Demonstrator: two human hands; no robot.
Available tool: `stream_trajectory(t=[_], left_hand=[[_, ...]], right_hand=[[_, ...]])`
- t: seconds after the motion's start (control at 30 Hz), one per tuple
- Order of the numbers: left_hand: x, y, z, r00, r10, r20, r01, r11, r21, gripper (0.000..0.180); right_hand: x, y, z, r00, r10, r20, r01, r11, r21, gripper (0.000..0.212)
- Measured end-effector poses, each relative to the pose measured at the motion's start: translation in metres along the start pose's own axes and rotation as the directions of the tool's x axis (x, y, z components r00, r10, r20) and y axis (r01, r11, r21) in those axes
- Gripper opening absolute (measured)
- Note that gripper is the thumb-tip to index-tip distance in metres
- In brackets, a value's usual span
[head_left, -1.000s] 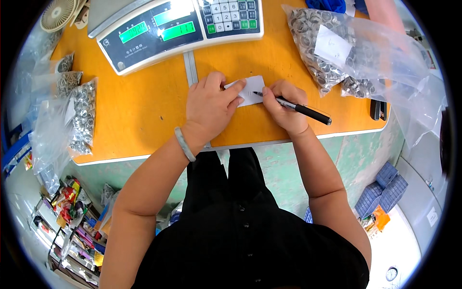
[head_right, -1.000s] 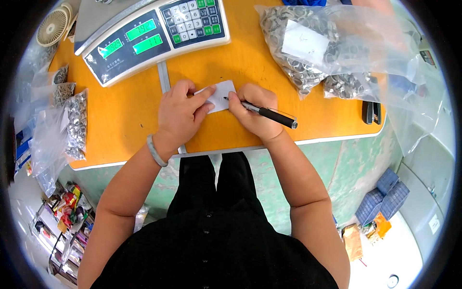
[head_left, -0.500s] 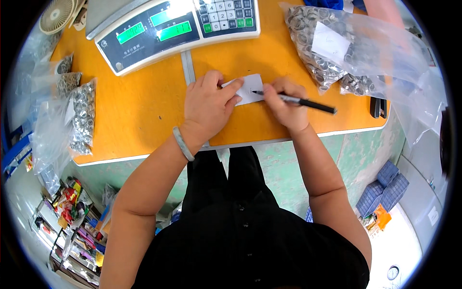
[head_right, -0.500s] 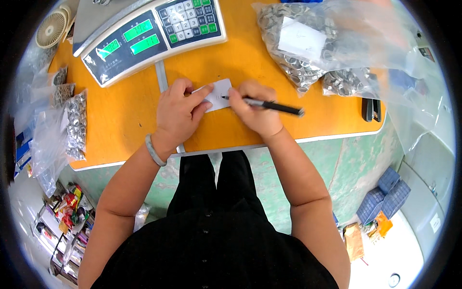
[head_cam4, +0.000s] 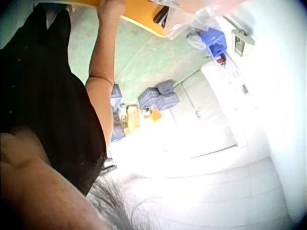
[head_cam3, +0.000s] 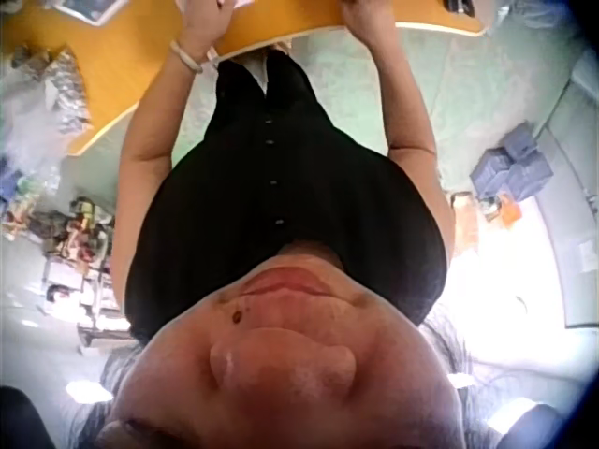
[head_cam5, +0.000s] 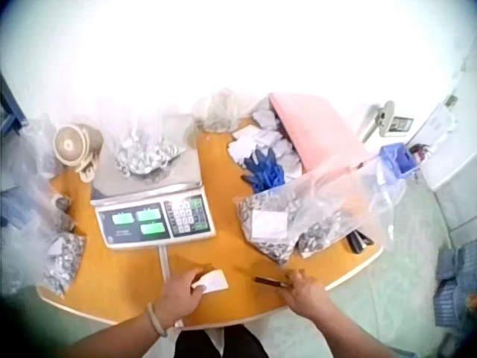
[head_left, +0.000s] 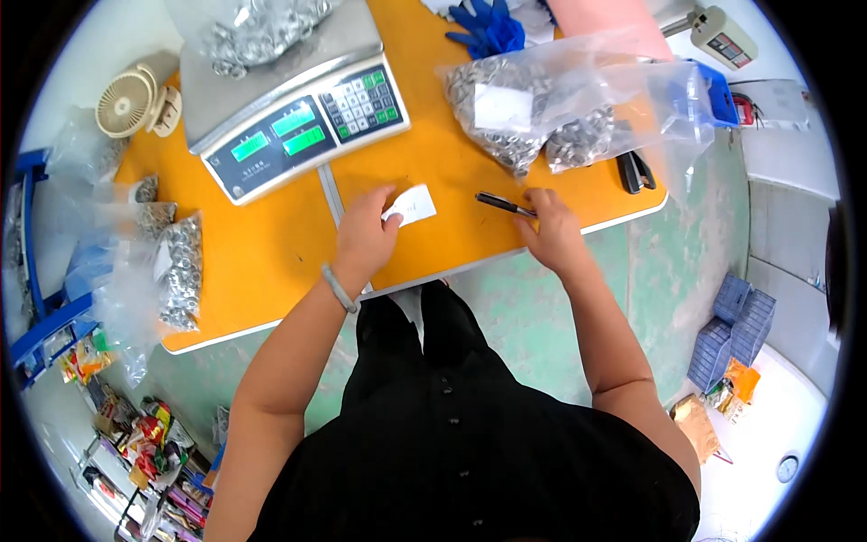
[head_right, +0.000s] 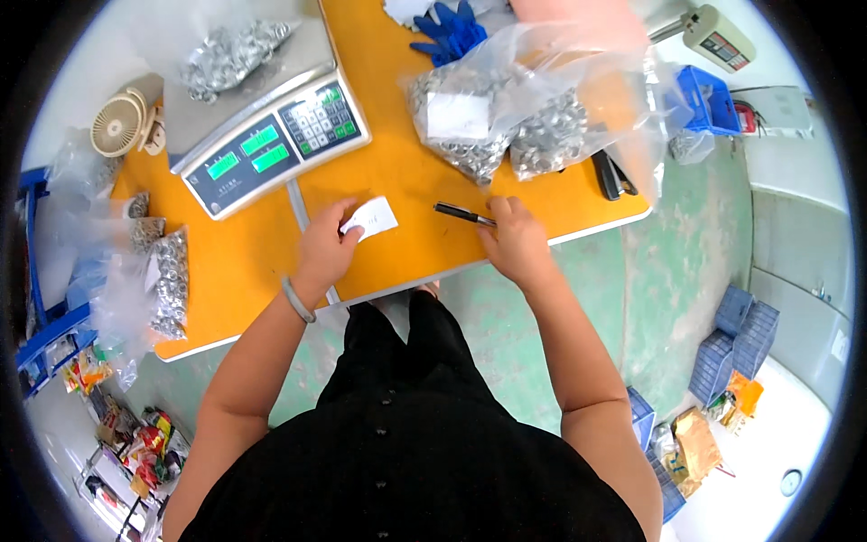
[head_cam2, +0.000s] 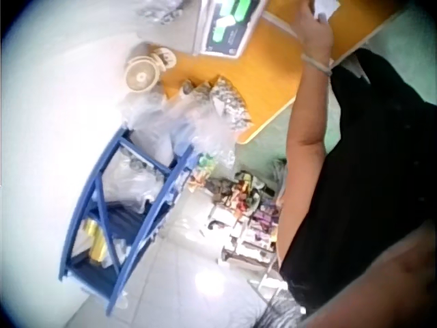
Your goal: The person weighs metal parts on an electronic scale, places them into plastic bags, and writes on a piece of paper with a pen.
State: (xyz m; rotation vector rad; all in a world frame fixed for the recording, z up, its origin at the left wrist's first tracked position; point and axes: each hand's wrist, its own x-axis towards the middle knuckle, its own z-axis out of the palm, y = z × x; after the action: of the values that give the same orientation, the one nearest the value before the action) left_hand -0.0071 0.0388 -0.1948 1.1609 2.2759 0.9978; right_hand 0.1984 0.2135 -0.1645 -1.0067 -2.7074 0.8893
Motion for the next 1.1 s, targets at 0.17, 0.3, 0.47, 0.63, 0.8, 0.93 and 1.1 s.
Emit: stream_trajectory(t=[0.17,0.3,0.47,0.63,0.8,0.93,1.1], left_hand=[[-0.010,0.020,-0.040,0.997,-0.024,0.080,0.020,0.999,0.047,0.017],[0.004,0.055,-0.102,0.973,0.157,-0.168,-0.150,0.987,0.055,0.011],[0.055,0.126,-0.190,0.751,0.555,-0.358,-0.427,0.821,0.378,0.011],[0.143,0.175,-0.232,0.683,0.639,-0.355,-0.273,0.674,0.687,0.018],[0.196,0.184,-0.264,0.888,0.089,-0.450,0.250,0.729,0.637,0.023],[0.207,0.189,-0.257,0.985,-0.025,-0.172,0.166,0.430,0.887,0.024],[0.210,0.211,-0.261,0.945,-0.320,-0.074,0.146,0.208,0.967,0.022]], right_hand=[[0.001,0.008,0.032,0.953,-0.262,-0.150,0.241,0.959,-0.148,0.018],[0.011,-0.007,0.045,0.919,-0.309,-0.245,0.219,0.916,-0.335,0.020],[0.007,-0.010,0.051,0.919,-0.244,-0.310,0.127,0.927,-0.352,0.029],[-0.003,-0.019,0.040,0.899,-0.263,-0.349,0.169,0.946,-0.277,0.031],[-0.024,-0.019,0.028,0.908,-0.219,-0.358,0.187,0.975,-0.123,0.029],[-0.042,0.000,0.017,0.909,-0.153,-0.388,0.156,0.988,-0.023,0.031],[-0.057,0.014,0.007,0.920,-0.101,-0.380,0.121,0.992,0.030,0.030]])
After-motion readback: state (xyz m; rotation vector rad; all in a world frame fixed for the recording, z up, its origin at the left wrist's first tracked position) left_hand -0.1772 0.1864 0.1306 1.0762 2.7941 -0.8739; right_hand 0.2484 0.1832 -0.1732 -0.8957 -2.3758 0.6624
